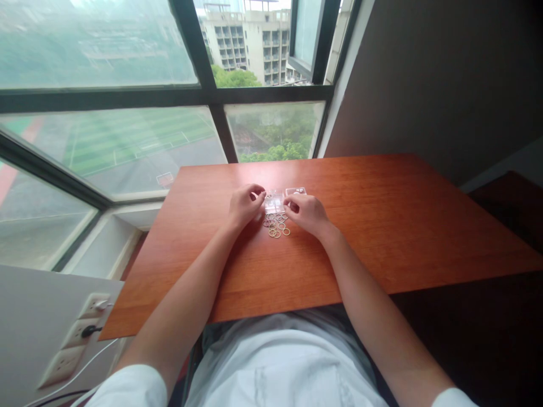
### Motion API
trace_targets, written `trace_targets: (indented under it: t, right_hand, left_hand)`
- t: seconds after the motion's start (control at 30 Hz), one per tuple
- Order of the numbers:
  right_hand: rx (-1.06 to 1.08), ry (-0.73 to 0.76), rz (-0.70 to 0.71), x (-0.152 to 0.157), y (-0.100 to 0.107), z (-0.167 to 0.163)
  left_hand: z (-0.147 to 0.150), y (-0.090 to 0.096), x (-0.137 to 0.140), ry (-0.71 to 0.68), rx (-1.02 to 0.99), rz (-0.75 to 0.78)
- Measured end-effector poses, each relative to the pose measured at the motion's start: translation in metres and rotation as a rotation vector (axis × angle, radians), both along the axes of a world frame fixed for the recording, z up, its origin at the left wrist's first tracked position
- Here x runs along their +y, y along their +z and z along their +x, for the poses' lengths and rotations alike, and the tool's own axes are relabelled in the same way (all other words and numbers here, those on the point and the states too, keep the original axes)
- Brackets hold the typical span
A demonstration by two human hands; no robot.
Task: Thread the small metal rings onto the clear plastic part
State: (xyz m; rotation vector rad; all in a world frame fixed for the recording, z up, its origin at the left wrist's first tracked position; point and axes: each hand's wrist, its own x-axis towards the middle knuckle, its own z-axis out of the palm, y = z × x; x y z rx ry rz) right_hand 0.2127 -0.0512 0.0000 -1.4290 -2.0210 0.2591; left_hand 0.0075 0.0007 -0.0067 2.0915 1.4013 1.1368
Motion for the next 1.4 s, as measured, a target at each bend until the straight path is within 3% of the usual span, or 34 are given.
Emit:
trace_targets:
  t: [0.4, 0.67, 1.03, 1.23, 1.4]
  right_hand:
    - [-0.051, 0.076, -0.087, -0.0008, -0.0006, 0.0024]
    - [-0.166, 0.077, -0.239, -0.0021, -0.0029, 0.0022]
    - [-0.154, 0.067, -0.191, -0.0011, -0.0021, 0.0005]
    - [0.023, 0.014, -0.055, 0.0005, 0.0014, 0.0004]
    - [0.074, 0.002, -0.027, -0.0001, 0.0021, 0.0004]
  left_hand:
    - [-0.0055, -0.0033, -0.0017, -0.017, -0.009, -0.003]
    - [-0.0054, -0.0056, -0.0019, -0.03, 0.006, -0.017]
    - [-0.0038, -0.0037, -0.0045, -0.054, 0.006, -0.014]
    - [-0.0021, -0.0029, -0.0063, -0.092, -0.004, -0.027]
    - [0.0008, -0.0052, -0.0081, -0.162, -0.009, -0.029]
